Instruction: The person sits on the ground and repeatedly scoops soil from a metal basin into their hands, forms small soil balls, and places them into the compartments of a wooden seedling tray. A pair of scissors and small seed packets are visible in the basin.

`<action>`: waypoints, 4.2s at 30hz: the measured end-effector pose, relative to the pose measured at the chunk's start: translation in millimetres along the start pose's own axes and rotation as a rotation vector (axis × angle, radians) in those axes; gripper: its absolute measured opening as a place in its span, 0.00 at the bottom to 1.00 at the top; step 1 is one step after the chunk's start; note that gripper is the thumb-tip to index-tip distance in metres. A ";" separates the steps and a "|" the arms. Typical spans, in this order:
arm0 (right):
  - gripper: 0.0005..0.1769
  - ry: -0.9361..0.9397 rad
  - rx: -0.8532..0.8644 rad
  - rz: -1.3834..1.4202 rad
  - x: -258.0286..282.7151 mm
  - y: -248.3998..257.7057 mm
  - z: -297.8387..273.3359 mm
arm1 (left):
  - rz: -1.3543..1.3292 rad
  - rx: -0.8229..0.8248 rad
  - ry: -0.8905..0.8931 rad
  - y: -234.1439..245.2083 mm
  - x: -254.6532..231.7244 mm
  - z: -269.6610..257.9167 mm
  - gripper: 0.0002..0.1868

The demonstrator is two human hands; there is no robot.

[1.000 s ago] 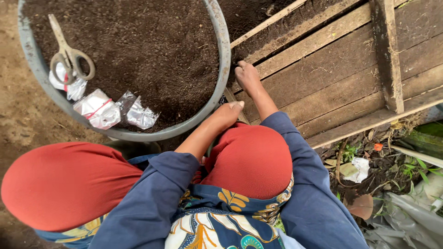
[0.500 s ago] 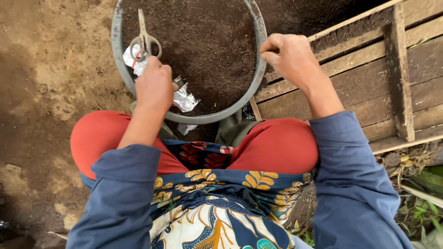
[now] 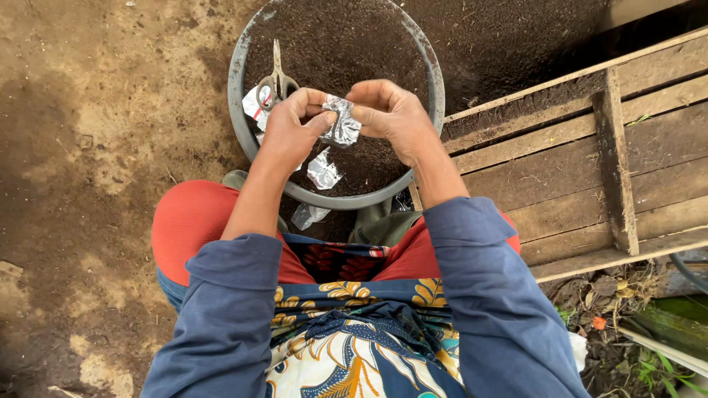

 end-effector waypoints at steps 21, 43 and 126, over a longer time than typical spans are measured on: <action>0.10 0.603 0.043 -0.590 29.1 -39.3 -21.0 | 0.677 0.126 -0.237 2.1 5.7 10.6 0.14; 0.23 -0.054 -0.350 0.524 7.0 -4.6 27.4 | 0.537 0.138 -0.033 -36.1 24.5 31.4 0.14; 0.17 -0.263 -0.383 -0.646 -331.6 265.9 57.9 | 0.201 0.666 0.504 -368.0 212.1 -1.7 0.35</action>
Point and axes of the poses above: each hand's wrist, its own z-axis towards the middle knuckle, its own y-axis out of the back of the hand, x = y × z, the point moved 3 cm from there along z, towards the middle knuckle, and after that the axes turned 2 degrees about z, right-handed, at the moved point
